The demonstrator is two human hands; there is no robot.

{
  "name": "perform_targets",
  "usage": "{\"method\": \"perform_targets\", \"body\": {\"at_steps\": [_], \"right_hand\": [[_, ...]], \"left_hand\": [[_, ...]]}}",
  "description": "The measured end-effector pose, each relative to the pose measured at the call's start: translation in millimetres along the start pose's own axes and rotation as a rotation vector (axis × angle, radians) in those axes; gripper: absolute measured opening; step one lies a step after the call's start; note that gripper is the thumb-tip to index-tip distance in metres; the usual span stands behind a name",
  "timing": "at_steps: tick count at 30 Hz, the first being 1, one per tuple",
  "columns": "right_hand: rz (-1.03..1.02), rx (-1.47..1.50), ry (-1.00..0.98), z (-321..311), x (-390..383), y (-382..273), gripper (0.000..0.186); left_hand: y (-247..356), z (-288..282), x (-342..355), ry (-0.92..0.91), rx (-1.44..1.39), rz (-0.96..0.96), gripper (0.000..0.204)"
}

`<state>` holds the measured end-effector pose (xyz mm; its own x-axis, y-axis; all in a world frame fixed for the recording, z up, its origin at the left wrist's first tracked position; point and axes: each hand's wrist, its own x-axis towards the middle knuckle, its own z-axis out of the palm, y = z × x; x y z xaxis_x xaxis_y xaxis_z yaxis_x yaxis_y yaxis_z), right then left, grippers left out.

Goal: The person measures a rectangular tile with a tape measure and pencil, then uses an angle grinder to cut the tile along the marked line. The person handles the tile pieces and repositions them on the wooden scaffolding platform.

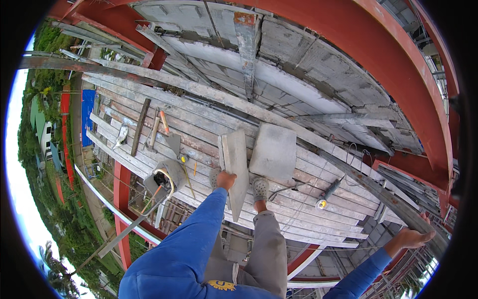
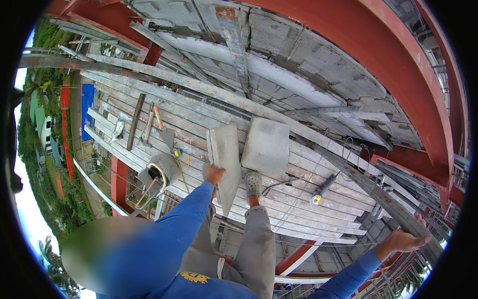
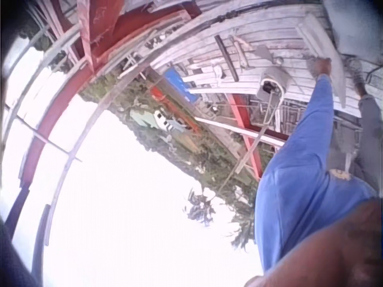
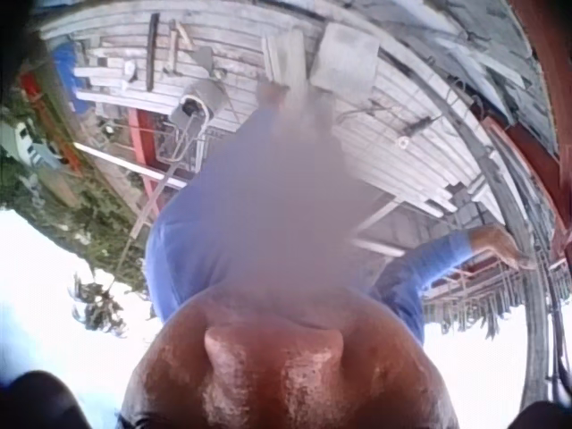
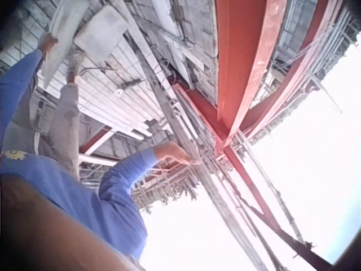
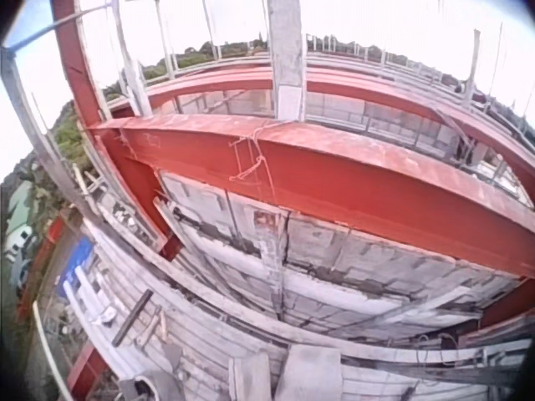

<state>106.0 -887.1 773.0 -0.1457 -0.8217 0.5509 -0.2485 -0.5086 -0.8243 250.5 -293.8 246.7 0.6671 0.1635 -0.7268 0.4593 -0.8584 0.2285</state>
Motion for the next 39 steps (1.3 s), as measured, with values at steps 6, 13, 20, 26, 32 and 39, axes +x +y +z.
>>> {"method": "perform_targets", "body": {"at_steps": [6,13,20,26,32,39], "right_hand": [[0.627,-0.262,-0.39,-64,-244,97,0.067],[2.625,-0.03,-0.867,-153,-632,86,0.105],[2.483,0.483,-0.025,-114,-701,80,0.138],[2.178,0.46,0.616,-61,-744,108,0.098],[2.08,0.481,1.018,-43,-762,125,0.063],[1.999,0.429,0.95,-48,-773,129,0.058]], "left_hand": [[-20,28,13,-0.097,-0.11,-0.028,0.065],[20,-5,-2,-0.335,-0.345,-0.181,0.062],[35,-8,-11,-0.325,-0.314,-0.23,0.064],[46,-31,-12,-0.657,-0.266,-0.237,0.061],[67,-162,105,-0.516,-0.132,-0.233,0.07],[214,-147,174,-0.848,0.093,-0.313,0.122]]}}
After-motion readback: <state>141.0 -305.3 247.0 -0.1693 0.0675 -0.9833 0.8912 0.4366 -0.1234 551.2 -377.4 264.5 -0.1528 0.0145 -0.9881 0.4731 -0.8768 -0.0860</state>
